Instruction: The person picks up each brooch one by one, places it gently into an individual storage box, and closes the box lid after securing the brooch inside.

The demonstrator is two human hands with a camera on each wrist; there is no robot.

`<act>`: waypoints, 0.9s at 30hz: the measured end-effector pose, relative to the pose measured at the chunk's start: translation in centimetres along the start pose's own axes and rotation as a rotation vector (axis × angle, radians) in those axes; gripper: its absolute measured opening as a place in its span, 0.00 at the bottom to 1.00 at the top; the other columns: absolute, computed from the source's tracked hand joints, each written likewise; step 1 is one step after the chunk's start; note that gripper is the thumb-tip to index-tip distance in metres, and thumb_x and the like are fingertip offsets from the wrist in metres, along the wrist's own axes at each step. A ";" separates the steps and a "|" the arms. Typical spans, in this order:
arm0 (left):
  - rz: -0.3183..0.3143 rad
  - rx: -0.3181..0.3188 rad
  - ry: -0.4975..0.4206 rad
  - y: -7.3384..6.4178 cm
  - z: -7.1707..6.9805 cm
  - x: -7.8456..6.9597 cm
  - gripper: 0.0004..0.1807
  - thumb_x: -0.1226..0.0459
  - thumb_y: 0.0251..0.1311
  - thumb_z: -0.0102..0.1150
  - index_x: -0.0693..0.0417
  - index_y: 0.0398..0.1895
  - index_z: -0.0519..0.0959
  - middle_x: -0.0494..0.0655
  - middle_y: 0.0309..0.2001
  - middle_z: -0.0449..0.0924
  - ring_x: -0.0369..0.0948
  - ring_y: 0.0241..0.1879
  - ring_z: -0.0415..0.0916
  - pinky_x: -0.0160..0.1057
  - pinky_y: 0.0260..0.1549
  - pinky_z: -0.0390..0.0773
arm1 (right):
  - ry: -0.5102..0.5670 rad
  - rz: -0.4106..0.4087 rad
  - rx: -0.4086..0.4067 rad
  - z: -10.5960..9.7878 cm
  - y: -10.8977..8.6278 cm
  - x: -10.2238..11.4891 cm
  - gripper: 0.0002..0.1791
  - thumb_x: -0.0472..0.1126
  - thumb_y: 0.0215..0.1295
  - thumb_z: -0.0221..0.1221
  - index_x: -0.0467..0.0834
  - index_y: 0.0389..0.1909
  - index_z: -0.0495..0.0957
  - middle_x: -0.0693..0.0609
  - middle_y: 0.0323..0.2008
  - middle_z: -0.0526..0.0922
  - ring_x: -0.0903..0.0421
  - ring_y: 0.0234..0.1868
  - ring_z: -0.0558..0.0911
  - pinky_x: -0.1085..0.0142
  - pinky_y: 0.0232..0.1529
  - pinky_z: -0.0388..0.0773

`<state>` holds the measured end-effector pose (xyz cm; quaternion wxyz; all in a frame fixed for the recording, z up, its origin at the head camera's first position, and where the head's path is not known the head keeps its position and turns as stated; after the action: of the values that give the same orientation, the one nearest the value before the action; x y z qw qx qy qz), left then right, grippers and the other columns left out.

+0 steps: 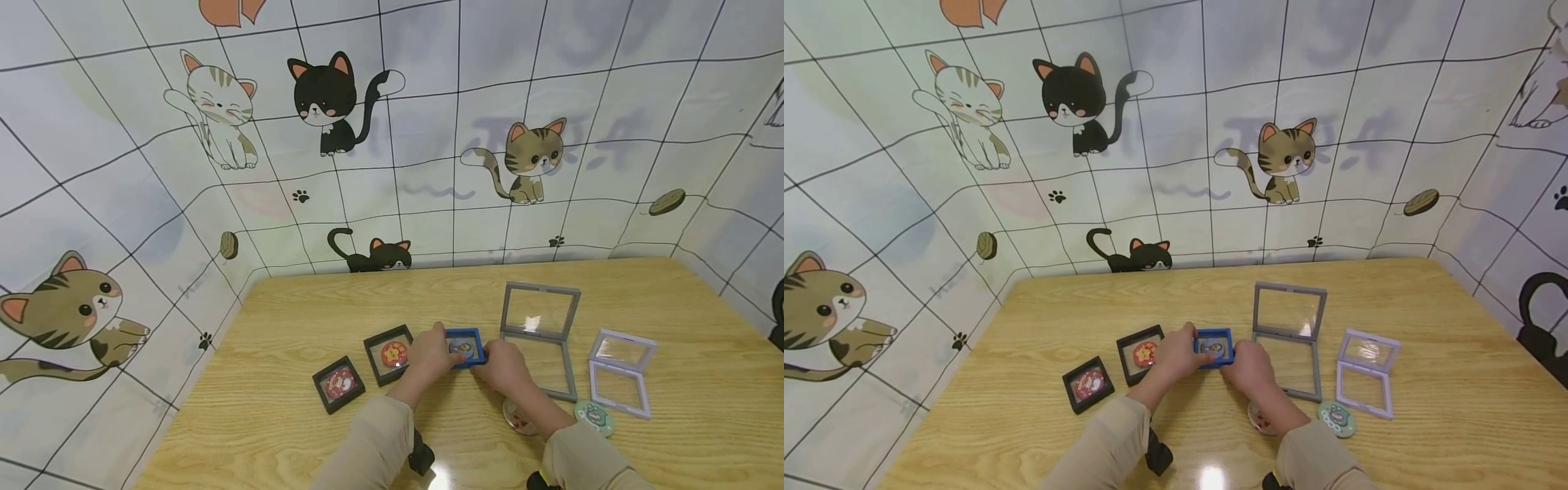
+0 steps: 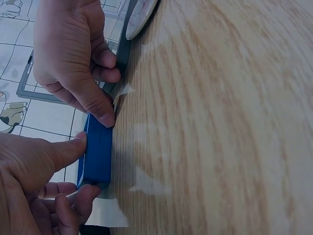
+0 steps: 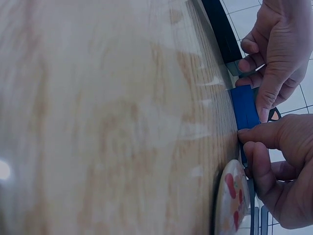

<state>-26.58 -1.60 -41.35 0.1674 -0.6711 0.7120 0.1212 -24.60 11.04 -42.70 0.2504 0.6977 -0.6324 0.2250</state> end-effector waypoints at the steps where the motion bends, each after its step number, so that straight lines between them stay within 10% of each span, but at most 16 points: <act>1: 0.001 -0.003 0.000 0.0 0.0 0.0 0.28 0.48 0.42 0.68 0.55 0.41 0.71 0.49 0.26 0.76 0.41 0.23 0.70 0.38 0.18 0.65 | 0.001 0.001 0.001 0.0 0.0 0.0 0.09 0.34 0.44 0.65 0.36 0.18 0.75 0.52 0.10 0.72 0.60 0.08 0.70 0.69 0.11 0.66; 19: -0.003 -0.015 0.028 0.5 0.0 -0.1 0.28 0.47 0.42 0.67 0.55 0.41 0.71 0.49 0.27 0.76 0.42 0.25 0.72 0.39 0.19 0.67 | -0.068 -0.006 0.020 -0.2 0.5 0.1 0.12 0.34 0.45 0.64 0.38 0.12 0.72 0.53 0.09 0.70 0.61 0.08 0.69 0.70 0.11 0.65; 27: 0.118 -0.084 0.171 -0.2 0.2 -1.1 0.25 0.48 0.48 0.64 0.54 0.45 0.75 0.47 0.34 0.76 0.42 0.29 0.75 0.42 0.24 0.73 | -0.123 -0.072 0.006 -1.9 -0.8 0.4 0.15 0.36 0.46 0.65 0.28 0.31 0.76 0.45 0.24 0.80 0.53 0.24 0.77 0.58 0.29 0.76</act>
<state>-26.35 -0.51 -41.03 0.0704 -0.6423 0.7562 0.1031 -23.76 12.04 -41.01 0.2168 0.7331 -0.6205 0.1747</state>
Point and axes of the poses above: each hand's wrist, its own y-axis towards the middle knuckle, its own z-axis out of the palm, x = y × z, the point moved 7 cm from there along y, towards the middle knuckle
